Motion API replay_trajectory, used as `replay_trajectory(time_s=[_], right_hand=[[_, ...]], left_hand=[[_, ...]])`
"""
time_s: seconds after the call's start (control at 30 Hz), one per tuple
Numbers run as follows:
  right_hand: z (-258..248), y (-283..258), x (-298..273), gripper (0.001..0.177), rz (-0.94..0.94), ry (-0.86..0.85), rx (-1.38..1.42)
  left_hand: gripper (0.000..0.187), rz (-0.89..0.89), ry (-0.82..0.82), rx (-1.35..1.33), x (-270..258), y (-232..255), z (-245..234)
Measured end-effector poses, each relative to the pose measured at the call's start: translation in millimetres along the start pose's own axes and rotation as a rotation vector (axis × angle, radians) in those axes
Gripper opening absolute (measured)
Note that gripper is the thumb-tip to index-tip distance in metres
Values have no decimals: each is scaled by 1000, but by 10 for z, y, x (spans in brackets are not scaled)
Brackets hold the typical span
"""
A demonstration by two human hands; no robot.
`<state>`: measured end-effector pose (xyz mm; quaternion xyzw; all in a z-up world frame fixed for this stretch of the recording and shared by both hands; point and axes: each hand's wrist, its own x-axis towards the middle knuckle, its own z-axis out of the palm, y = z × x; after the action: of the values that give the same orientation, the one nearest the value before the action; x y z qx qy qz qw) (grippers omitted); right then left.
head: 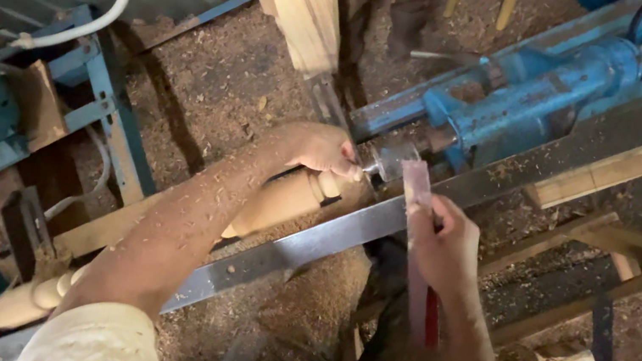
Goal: The person uses a chisel to shape a rotating wooden spindle on a lathe, refining the contours of the piece. They then switch to sandpaper to smooth the surface of the spindle while it continues to spin.
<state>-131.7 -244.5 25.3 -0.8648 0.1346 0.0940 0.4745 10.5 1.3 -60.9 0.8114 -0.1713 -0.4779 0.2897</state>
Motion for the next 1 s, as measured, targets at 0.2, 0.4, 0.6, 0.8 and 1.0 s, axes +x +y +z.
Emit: replay_trajectory(time_s=[0.2, 0.4, 0.6, 0.8, 1.0], right_hand=[[131, 62, -6, 24, -36, -15, 202], [408, -1, 93, 20, -205, -27, -38], [710, -89, 227, 19, -212, 5, -170], [812, -94, 289, 21, -372, 116, -244], [833, -90, 306, 22, -182, 52, -168]], left_hand=[[37, 34, -40, -94, 115, -70, 63], [29, -26, 41, -157, 21, 19, -40], [34, 276, 103, -251, -223, 55, -177], [29, 323, 405, 41, -117, 136, 27], [22, 355, 533, 157, -87, 103, 36]])
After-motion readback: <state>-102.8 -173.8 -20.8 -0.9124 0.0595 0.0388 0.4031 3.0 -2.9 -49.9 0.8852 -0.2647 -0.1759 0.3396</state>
